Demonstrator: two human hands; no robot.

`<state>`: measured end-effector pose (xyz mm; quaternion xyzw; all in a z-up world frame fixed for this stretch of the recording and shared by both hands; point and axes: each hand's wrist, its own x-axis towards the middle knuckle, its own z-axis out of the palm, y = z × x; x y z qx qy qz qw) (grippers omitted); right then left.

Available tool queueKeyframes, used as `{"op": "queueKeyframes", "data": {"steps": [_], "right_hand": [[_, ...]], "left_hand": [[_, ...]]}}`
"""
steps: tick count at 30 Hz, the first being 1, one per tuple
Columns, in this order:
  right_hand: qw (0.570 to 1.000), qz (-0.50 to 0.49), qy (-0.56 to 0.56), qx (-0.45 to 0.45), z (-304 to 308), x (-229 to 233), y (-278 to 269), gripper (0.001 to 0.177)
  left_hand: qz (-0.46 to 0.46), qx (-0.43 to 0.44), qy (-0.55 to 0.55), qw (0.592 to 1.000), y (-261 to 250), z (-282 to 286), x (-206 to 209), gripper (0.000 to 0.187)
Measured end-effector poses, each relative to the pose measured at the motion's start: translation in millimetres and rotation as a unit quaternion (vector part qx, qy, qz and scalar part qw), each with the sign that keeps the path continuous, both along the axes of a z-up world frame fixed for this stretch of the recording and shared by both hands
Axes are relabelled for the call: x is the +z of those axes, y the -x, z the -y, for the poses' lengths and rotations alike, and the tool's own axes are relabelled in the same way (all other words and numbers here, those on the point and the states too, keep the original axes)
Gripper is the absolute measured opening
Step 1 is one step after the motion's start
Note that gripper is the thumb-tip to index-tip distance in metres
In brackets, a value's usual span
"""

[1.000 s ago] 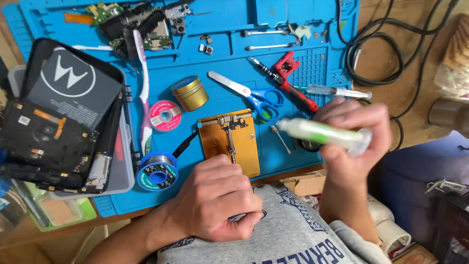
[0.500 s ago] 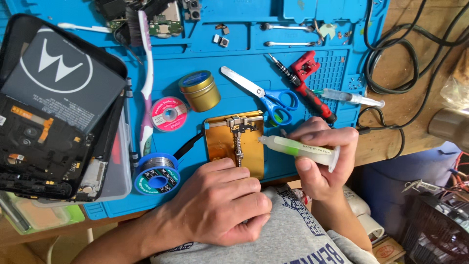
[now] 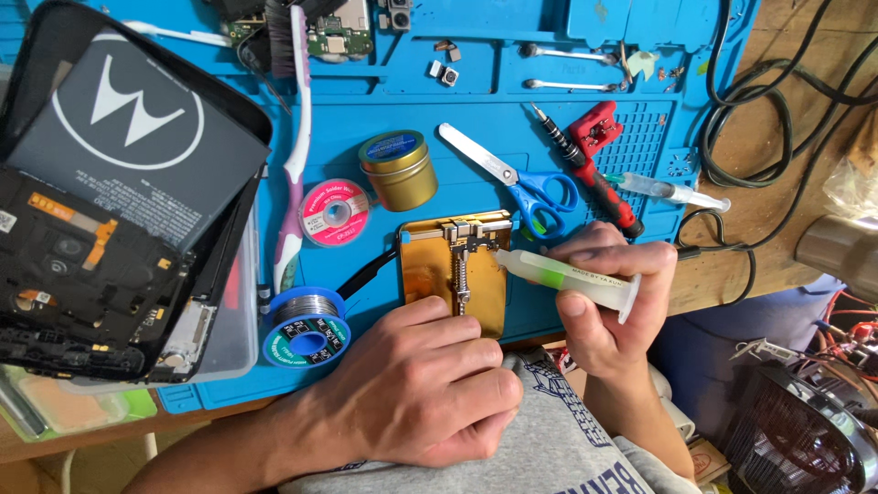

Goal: The person sits on the floor and works on a small electronic component held in a vise. They use a soldering iron to apply solder, then cut a piece of wire with scissors. They apply flux from a syringe to the component and continue to manipulate the wire and component with their hands.

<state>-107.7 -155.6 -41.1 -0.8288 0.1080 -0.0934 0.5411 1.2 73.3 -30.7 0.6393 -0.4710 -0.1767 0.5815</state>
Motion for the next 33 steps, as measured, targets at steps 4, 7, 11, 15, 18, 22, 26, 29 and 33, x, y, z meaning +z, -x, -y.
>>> {"op": "queueKeyframes", "data": {"steps": [4,7,11,15,18,22,26,29,33], "right_hand": [[1.0,-0.002,0.007,0.006,-0.9,1.6,-2.5,0.035],[1.0,-0.002,0.003,0.009,-1.1,0.4,-3.0,0.034],[1.0,0.013,0.023,0.013,-1.4,-1.0,-3.2,0.035],[0.999,0.017,0.047,0.021,-1.9,-2.0,-4.1,0.035],[0.999,0.017,0.046,0.02,-2.8,-1.3,-4.4,0.034],[0.998,0.02,0.053,0.014,-2.5,-3.7,-3.0,0.036],[0.999,0.025,0.044,0.013,-2.4,-3.8,-2.7,0.035],[0.999,0.031,0.043,0.013,-1.7,-5.4,-1.7,0.035],[0.998,0.036,0.044,0.008,-1.5,-6.1,-0.2,0.035]], "left_hand": [[0.005,0.004,-0.002,1.0,0.4,0.7,-0.3,0.023],[0.012,0.009,-0.004,1.0,0.0,0.9,-0.2,0.024],[0.012,0.01,-0.006,1.0,1.9,1.3,-1.2,0.024],[0.02,0.01,-0.009,1.0,2.1,1.1,-2.2,0.025],[0.019,0.009,-0.009,1.0,1.6,0.9,-2.0,0.024],[0.017,0.009,-0.01,1.0,2.8,1.0,-2.7,0.024],[0.029,0.009,-0.014,0.999,3.3,1.4,-3.4,0.024],[0.03,0.01,-0.013,0.999,2.4,1.6,-3.1,0.024],[0.033,0.003,-0.017,0.999,2.0,0.9,-3.1,0.023]]}}
